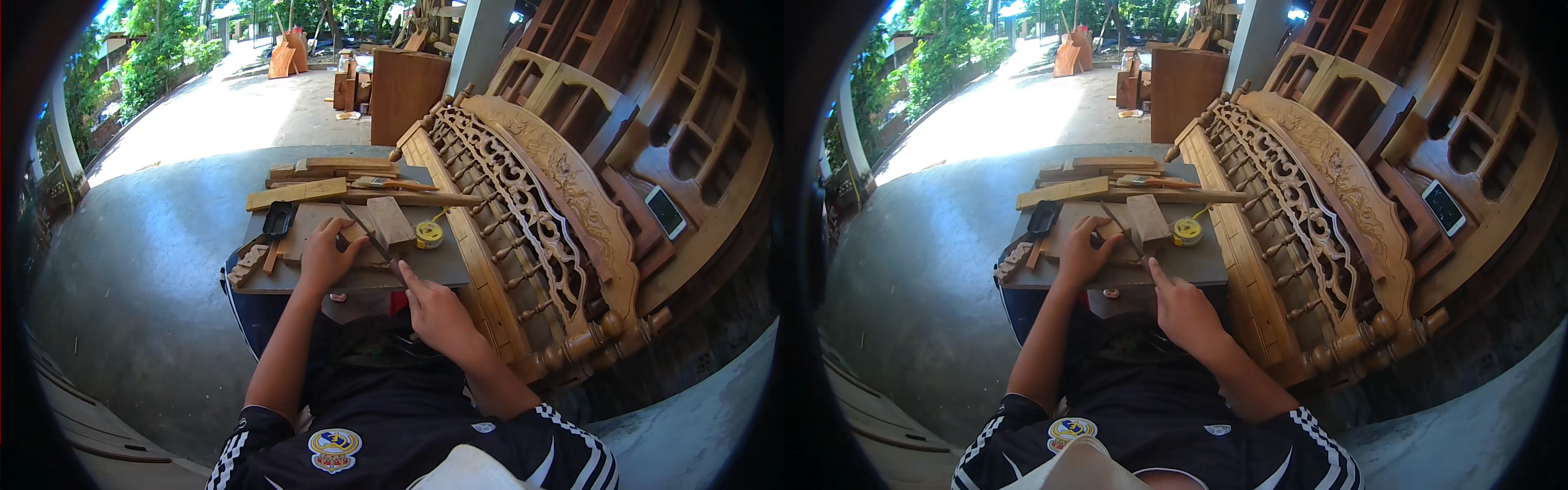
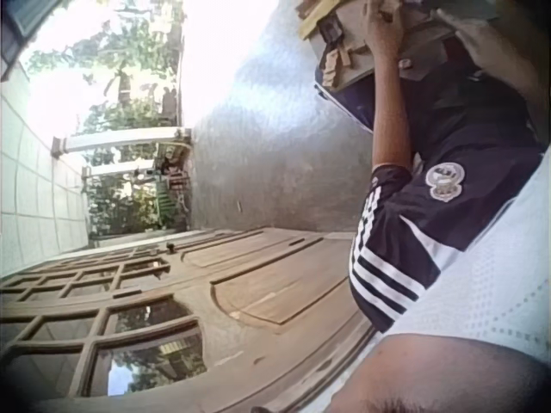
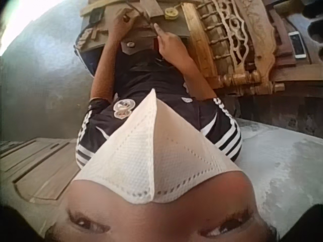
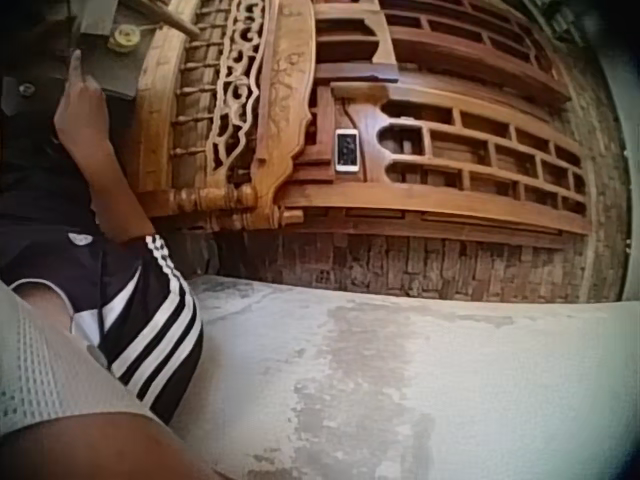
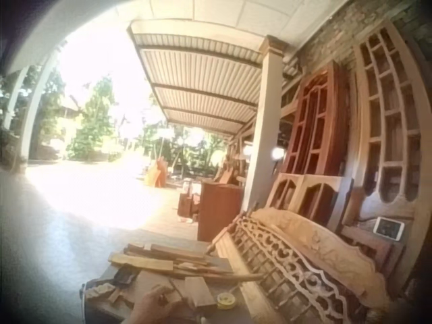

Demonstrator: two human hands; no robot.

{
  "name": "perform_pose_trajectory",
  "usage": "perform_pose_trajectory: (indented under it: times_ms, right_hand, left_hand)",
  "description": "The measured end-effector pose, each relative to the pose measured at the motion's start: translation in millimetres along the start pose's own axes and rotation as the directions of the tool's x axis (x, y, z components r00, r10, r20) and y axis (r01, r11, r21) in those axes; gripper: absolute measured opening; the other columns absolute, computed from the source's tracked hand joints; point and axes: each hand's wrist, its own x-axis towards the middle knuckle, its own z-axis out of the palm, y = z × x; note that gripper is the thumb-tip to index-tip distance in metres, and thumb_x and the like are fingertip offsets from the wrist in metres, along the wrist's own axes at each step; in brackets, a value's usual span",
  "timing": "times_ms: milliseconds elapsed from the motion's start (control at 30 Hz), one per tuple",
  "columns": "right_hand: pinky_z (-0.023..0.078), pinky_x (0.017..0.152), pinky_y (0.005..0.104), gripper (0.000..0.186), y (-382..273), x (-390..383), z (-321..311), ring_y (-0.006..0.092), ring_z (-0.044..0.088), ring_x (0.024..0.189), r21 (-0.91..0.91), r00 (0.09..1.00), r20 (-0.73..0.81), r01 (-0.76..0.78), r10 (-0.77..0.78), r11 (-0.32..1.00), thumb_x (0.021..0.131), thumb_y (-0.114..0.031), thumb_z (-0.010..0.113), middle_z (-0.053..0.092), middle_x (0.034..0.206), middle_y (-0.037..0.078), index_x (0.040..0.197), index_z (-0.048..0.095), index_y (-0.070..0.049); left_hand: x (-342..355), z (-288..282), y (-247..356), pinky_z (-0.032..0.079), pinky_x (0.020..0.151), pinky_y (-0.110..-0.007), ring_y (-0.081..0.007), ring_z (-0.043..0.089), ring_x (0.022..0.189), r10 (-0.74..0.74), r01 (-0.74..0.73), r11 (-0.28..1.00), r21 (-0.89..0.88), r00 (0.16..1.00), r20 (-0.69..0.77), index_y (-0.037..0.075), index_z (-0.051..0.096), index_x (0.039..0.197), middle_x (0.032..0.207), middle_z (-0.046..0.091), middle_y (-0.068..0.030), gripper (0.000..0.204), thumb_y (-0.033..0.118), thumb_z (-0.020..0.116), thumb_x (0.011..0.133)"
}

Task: Using a chisel and mallet to carve and fit wooden components in a workshop environment.

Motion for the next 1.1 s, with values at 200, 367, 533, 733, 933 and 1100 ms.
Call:
perform_pose_trajectory:
  times_ms: [200, 367, 533, 733, 933, 1100]
  right_hand:
    - [0.054, 0.075, 0.0499, 0.06, 6.5, 5.0, 6.7, 0.0424, 0.066, 0.08, -0.062, 0.999, -0.005, 0.033, -0.034, 0.998, 0.094, -0.007, 0.053, 0.064, 0.087, 0.024, 0.152, 0.041, -0.009]
    - [0.054, 0.074, 0.0498, 0.061, 6.6, -3.2, -0.2, 0.0416, 0.066, 0.078, -0.096, 1.0, -0.009, 0.021, -0.022, 0.995, 0.094, -0.006, 0.053, 0.064, 0.085, 0.023, 0.153, 0.041, -0.009]
    - [0.054, 0.075, 0.0502, 0.058, 10.4, -0.4, 2.3, 0.0427, 0.066, 0.08, -0.048, 0.998, -0.036, 0.058, -0.06, 0.997, 0.095, -0.008, 0.053, 0.065, 0.088, 0.023, 0.152, 0.042, -0.009]
    - [0.054, 0.076, 0.0513, 0.057, 13.7, -4.6, 13.1, 0.0445, 0.067, 0.082, -0.004, 0.998, -0.048, 0.043, -0.043, 0.999, 0.1, -0.014, 0.051, 0.066, 0.09, 0.025, 0.155, 0.036, -0.012]
    - [0.054, 0.076, 0.0527, 0.061, 10.7, -2.4, 14.3, 0.0452, 0.067, 0.082, 0.006, 0.998, 0.034, -0.043, 0.043, 0.999, 0.101, -0.015, 0.05, 0.067, 0.092, 0.027, 0.158, 0.03, -0.018]
    - [0.054, 0.076, 0.0529, 0.061, 13.2, -1.3, 16.6, 0.0452, 0.067, 0.082, 0.016, 0.999, 0.035, -0.036, 0.035, 0.999, 0.101, -0.014, 0.05, 0.067, 0.092, 0.027, 0.158, 0.03, -0.018]
  left_hand:
    - [1.3, 3.6, 2.7, 0.052, 0.082, -0.043, -0.0383, 0.065, 0.095, 0.022, -0.02, 0.996, 0.089, 0.999, -0.027, 0.004, 0.069, 0.109, 0.103, 0.067, -0.0174, 0.034, 0.026, 0.078, 0.085]
    - [4.2, 12.3, 5.2, 0.051, 0.086, -0.044, -0.0389, 0.064, 0.102, -0.014, 0.009, 0.989, 0.146, 0.999, 0.032, 0.006, 0.067, 0.114, 0.108, 0.066, -0.0172, 0.034, 0.026, 0.075, 0.087]
    - [0.5, 10.5, 10.0, 0.051, 0.085, -0.045, -0.0406, 0.064, 0.101, 0.004, -0.005, 0.981, 0.192, 1.0, 0.002, 0.007, 0.067, 0.113, 0.107, 0.066, -0.0162, 0.033, 0.027, 0.074, 0.088]
    - [-5.1, 5.5, 5.1, 0.052, 0.083, -0.045, -0.0378, 0.065, 0.098, 0.058, -0.053, 0.983, 0.179, 0.998, -0.024, 0.009, 0.066, 0.113, 0.103, 0.065, -0.014, 0.034, 0.03, 0.074, 0.088]
    - [-4.5, 8.7, 6.9, 0.051, 0.085, -0.045, -0.0384, 0.064, 0.101, 0.015, -0.01, 0.977, 0.215, 1.0, -0.024, 0.009, 0.066, 0.114, 0.106, 0.065, -0.0141, 0.034, 0.029, 0.073, 0.088]
    - [-5.1, 9.2, 1.6, 0.051, 0.087, -0.046, -0.0384, 0.064, 0.101, 0.019, -0.012, 0.978, 0.206, 0.999, -0.03, 0.009, 0.066, 0.115, 0.107, 0.065, -0.0143, 0.034, 0.029, 0.073, 0.088]
